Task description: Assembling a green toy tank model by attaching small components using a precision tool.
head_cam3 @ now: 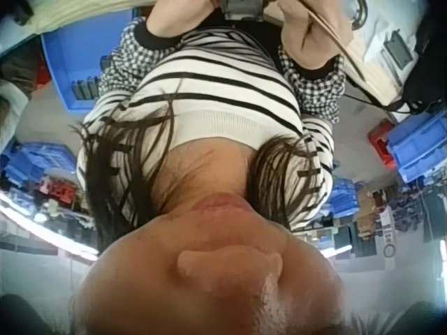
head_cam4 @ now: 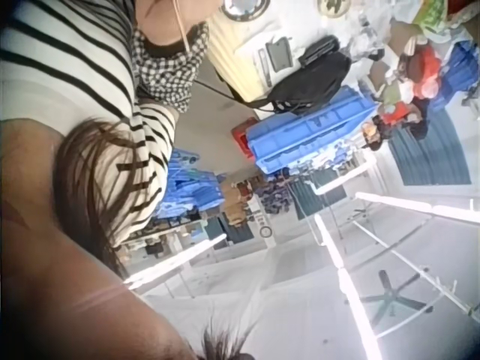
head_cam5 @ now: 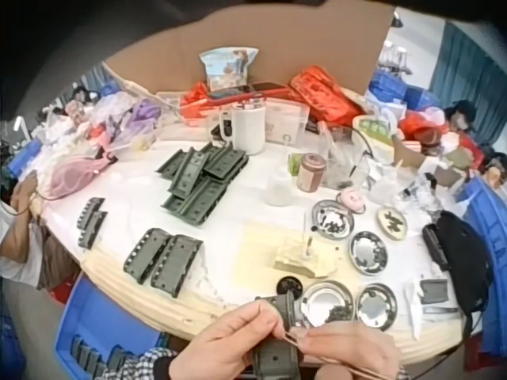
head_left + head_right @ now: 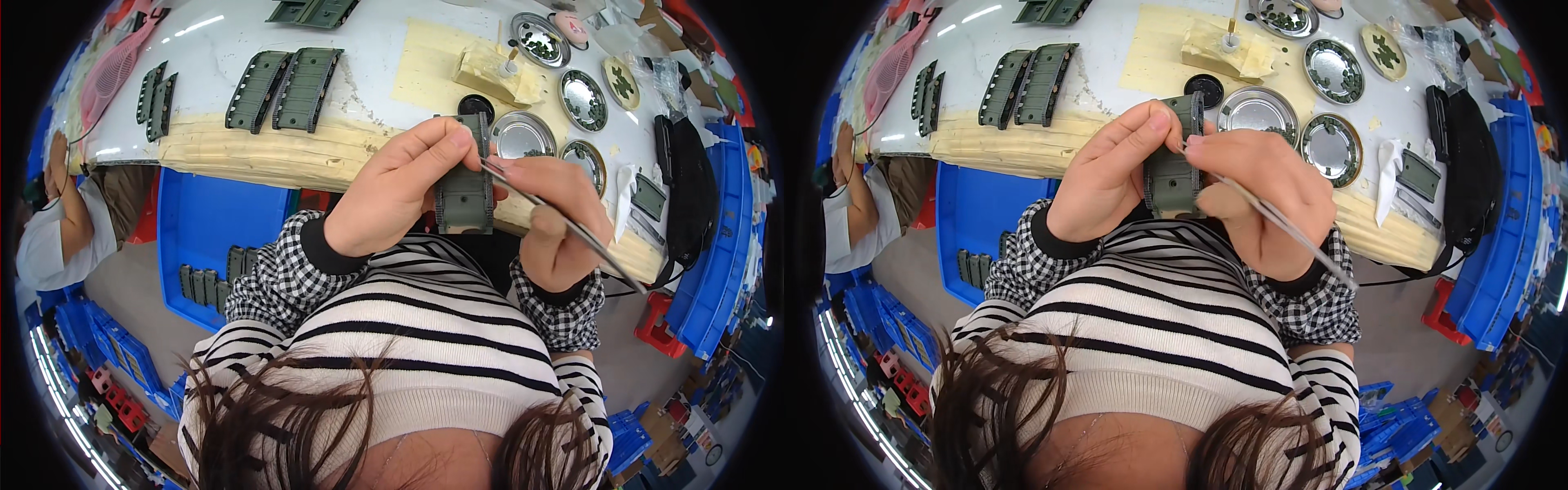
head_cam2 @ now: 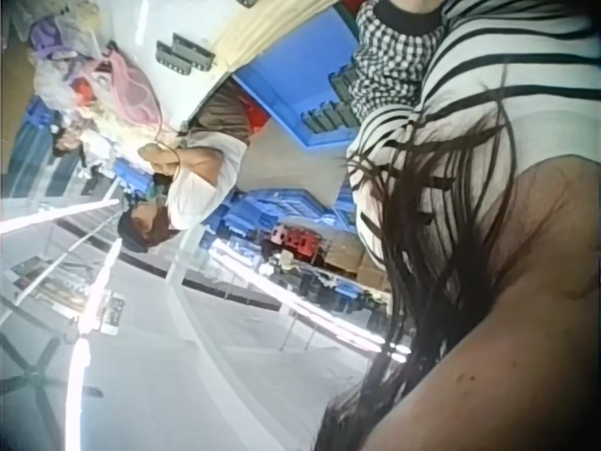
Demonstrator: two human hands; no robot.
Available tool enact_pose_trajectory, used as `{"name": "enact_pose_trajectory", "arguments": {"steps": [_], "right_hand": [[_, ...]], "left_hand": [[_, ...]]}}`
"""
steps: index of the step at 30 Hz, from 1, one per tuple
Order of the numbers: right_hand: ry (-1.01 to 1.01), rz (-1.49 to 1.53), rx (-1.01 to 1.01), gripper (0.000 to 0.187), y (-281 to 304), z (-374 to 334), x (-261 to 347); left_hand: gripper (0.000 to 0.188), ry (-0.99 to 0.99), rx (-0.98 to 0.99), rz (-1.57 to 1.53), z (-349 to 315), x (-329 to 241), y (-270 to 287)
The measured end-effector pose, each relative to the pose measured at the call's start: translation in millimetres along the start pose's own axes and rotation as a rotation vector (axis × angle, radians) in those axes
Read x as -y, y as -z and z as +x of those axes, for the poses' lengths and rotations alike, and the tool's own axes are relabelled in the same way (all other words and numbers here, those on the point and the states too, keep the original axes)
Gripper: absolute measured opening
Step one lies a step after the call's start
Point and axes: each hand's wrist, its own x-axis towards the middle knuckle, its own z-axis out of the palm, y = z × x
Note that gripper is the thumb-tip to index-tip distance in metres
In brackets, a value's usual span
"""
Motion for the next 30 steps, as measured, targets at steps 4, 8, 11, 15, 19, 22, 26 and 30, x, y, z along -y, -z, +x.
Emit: {"name": "enact_pose_trajectory", "arguments": {"steps": [4,8,11,15,19,22,26,30], "right_hand": [[-0.132,0.116,-0.085,0.018,-3,-5,-3],[-0.151,0.107,-0.089,0.017,-5,-4,-3],[-0.169,0.131,-0.090,0.017,-6,-4,-2],[-0.153,0.126,-0.090,0.017,-7,-3,-2],[-0.144,0.122,-0.097,0.019,-7,-3,-1],[-0.170,0.150,-0.156,0.021,-9,-6,-5],[-0.336,0.185,-0.308,0.022,-15,-3,-13],[-0.341,-0.056,-0.220,0.018,-19,-1,-40]], "left_hand": [[0.027,0.010,-0.004,-0.016,0,-2,-7],[0.029,-0.023,-0.002,0.012,0,-1,-8],[0.029,-0.025,0.011,0.008,0,-1,-7],[0.029,-0.042,-0.011,0.020,-1,1,-8],[0.029,-0.055,-0.017,0.048,0,3,-7],[0.026,-0.031,0.015,-0.012,-1,5,-1],[0.036,-0.054,-0.041,0.014,-5,-16,-1],[0.054,-0.228,-0.090,0.179,-9,-29,9]]}}
